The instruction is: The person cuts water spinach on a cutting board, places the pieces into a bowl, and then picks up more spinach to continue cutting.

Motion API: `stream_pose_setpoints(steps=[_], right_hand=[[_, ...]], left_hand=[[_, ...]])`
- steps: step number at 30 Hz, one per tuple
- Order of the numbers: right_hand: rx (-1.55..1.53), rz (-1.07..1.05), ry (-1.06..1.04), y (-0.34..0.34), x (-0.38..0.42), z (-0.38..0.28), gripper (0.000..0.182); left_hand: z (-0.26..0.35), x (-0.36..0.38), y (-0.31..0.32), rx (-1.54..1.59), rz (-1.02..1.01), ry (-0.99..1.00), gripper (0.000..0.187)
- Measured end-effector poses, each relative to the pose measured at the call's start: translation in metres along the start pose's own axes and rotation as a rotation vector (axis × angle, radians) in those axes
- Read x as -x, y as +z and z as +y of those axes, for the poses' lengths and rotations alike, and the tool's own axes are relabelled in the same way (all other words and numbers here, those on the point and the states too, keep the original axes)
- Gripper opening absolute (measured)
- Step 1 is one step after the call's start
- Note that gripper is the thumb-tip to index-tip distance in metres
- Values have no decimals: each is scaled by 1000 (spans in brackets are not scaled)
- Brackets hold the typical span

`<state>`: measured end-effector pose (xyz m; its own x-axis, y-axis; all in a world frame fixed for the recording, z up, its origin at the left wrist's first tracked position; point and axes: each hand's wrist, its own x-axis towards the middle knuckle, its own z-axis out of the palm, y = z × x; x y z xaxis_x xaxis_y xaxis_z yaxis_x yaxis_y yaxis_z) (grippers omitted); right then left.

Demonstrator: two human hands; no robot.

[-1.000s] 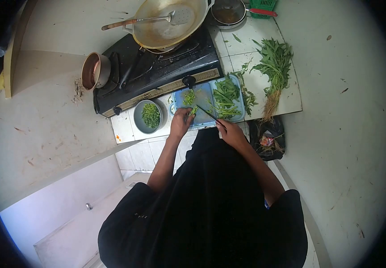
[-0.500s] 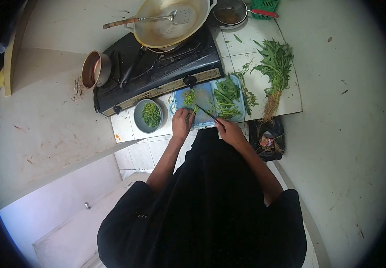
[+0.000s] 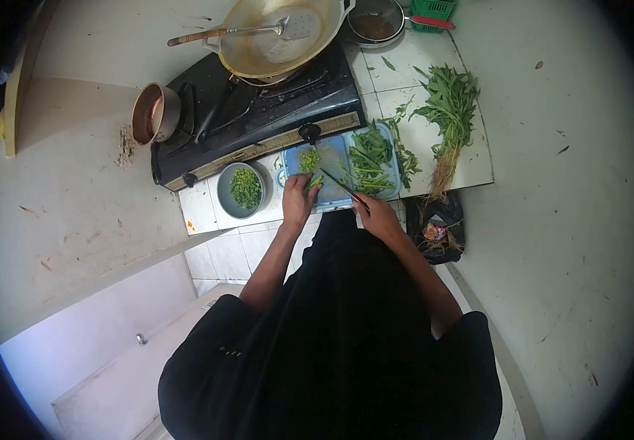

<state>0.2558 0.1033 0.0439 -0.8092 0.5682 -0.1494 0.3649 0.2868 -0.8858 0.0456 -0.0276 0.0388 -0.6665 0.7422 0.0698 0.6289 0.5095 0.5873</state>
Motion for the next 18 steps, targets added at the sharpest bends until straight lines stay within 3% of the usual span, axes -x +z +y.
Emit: stream_pose_setpoints(steps=[9,16,18], right_hand=[[-21,-13,-30,1,-2,-4,33],[19,-61,-15,7,-16,-9,32],[23,-84,-53,12,-21,-14,32]], left_hand=[[-6,5,13,25,10,19,18],[-21,14,-4,175,185,-209,18],[-27,17,-13,326,253,-359,20]])
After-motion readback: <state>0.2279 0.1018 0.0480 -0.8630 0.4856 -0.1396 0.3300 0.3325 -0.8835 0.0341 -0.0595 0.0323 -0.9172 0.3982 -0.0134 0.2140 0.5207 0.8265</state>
